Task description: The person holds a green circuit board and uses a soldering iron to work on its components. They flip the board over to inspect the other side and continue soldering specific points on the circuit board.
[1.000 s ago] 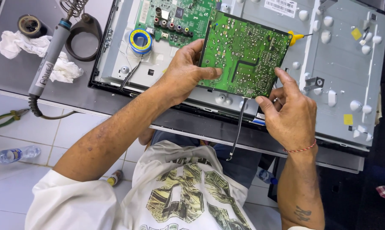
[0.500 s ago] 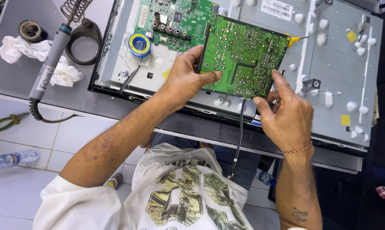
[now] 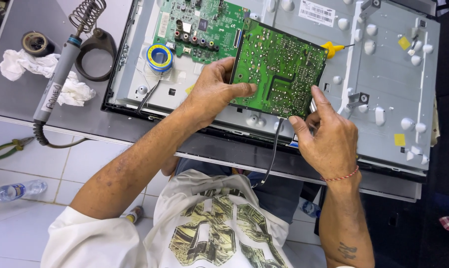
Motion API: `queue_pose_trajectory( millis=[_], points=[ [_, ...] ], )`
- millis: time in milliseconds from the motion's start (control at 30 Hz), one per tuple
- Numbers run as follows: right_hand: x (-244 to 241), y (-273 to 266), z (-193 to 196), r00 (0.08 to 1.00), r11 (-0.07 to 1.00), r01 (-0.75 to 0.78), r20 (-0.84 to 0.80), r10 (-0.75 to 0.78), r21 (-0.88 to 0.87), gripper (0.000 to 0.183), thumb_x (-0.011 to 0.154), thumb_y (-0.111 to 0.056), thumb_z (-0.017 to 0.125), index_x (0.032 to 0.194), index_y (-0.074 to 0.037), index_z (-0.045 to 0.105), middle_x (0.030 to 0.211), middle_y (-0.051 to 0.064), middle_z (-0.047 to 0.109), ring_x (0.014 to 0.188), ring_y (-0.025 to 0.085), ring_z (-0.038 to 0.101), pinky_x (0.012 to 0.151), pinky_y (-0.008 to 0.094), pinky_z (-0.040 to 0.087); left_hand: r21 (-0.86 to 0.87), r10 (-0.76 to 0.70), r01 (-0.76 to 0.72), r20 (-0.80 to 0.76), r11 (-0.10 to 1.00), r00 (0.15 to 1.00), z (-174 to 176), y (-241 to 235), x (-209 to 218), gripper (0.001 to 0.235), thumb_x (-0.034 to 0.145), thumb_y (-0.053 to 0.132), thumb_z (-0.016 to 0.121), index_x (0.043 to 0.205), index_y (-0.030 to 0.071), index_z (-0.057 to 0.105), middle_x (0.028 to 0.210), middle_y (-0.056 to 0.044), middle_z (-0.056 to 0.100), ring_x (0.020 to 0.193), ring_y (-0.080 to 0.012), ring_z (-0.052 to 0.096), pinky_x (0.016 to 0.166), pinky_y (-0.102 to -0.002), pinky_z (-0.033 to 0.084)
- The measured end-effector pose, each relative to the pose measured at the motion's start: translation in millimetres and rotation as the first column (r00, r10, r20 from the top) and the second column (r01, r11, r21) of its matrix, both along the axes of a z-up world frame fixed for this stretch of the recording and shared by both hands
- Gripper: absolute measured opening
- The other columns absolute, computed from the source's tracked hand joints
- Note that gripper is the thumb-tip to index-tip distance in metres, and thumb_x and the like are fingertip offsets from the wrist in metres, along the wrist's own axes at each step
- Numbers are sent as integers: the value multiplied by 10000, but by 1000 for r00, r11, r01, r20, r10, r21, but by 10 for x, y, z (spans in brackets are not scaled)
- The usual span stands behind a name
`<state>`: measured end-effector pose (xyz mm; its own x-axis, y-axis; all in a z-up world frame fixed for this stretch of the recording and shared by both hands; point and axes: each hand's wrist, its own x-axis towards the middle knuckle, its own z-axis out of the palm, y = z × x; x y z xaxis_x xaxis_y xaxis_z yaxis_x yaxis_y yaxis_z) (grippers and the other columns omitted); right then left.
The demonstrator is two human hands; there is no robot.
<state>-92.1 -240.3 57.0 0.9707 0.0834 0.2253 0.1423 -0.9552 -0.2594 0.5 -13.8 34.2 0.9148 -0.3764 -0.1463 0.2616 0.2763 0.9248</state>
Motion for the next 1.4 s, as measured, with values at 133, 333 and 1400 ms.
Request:
queue_pose_trajectory(
  millis=[133, 333, 1400],
  points=[
    [-42, -4, 29, 999, 999, -19, 51, 17, 32, 589, 884, -250, 764, 1396, -18, 587, 733, 1, 671, 586, 190, 589, 639, 380, 496, -8, -37, 36, -19, 999, 999, -65, 11, 26, 314, 757, 14, 749, 1052, 37, 645, 987, -49, 704, 889, -153, 668, 871, -292, 583],
    [-32, -5, 19, 995, 998, -64, 79, 63, 14, 556, 931, -363, 714, 1338, 5, 625, 748, -1, 667, 645, 184, 622, 636, 375, 512, -127, -29, 21, -67, 992, 997, -131, 13, 2, 328, 790, -33, 726, 1100, 29, 637, 1042, -70, 711, 933, -159, 668, 899, -295, 558],
    [-671, -380, 3, 867, 795, 14, 388, -311, 607, 139, 1114, 37, 708, 1186, 152, 680, 821, 192, 598, 675, 227, 583, 614, 292, 465, 193, -62, 38, 120, 981, 991, 65, 99, -26, 286, 801, 50, 730, 1025, 44, 552, 893, -32, 537, 882, -175, 550, 855, -320, 510]
  ],
)
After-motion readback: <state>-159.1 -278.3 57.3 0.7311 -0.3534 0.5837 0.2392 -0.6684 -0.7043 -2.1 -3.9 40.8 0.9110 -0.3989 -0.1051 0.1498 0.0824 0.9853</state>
